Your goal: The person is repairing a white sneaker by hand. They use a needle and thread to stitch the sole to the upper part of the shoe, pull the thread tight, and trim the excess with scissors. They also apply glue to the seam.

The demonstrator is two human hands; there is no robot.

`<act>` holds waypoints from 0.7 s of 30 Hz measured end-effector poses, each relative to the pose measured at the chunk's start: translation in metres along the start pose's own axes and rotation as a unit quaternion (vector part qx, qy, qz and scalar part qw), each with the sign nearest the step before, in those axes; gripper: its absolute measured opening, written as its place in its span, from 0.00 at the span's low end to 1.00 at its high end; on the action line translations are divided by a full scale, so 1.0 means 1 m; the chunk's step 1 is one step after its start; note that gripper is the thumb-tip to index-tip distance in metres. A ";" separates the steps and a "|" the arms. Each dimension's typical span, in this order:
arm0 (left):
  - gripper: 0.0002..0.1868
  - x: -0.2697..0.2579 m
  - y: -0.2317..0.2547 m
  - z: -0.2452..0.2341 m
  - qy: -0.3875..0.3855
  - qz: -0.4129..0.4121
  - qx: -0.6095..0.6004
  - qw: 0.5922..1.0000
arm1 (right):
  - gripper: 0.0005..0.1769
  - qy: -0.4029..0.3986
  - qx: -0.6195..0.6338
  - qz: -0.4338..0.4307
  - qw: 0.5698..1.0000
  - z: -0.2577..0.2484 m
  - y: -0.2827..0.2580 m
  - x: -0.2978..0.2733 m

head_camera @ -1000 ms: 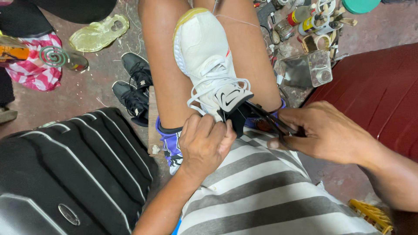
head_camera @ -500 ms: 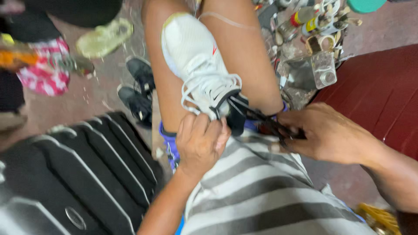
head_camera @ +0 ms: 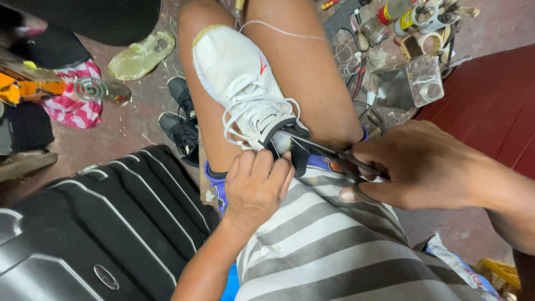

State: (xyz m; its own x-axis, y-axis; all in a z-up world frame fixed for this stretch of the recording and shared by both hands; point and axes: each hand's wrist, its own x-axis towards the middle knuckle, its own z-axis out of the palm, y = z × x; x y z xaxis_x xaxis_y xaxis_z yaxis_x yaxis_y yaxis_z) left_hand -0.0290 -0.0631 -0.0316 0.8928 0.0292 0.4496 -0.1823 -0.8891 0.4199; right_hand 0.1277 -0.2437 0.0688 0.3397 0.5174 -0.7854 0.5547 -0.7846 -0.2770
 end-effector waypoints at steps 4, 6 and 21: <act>0.12 0.001 0.000 0.002 -0.005 -0.005 -0.007 1.000 | 0.28 -0.019 -0.001 -0.009 1.000 -0.003 0.000 0.017; 0.11 0.001 -0.001 0.004 -0.006 -0.010 -0.015 1.000 | 0.31 0.024 0.018 -0.068 0.997 0.003 0.006 0.026; 0.09 0.005 -0.016 0.009 0.008 -0.004 -0.105 0.994 | 0.24 -0.012 0.006 0.037 0.999 0.001 -0.015 0.036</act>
State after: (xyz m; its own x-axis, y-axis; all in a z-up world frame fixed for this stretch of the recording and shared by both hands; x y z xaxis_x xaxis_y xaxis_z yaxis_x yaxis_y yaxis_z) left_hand -0.0181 -0.0526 -0.0438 0.8880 0.0454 0.4577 -0.2587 -0.7733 0.5788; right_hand 0.1305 -0.2138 0.0439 0.3610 0.4495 -0.8171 0.5199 -0.8244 -0.2238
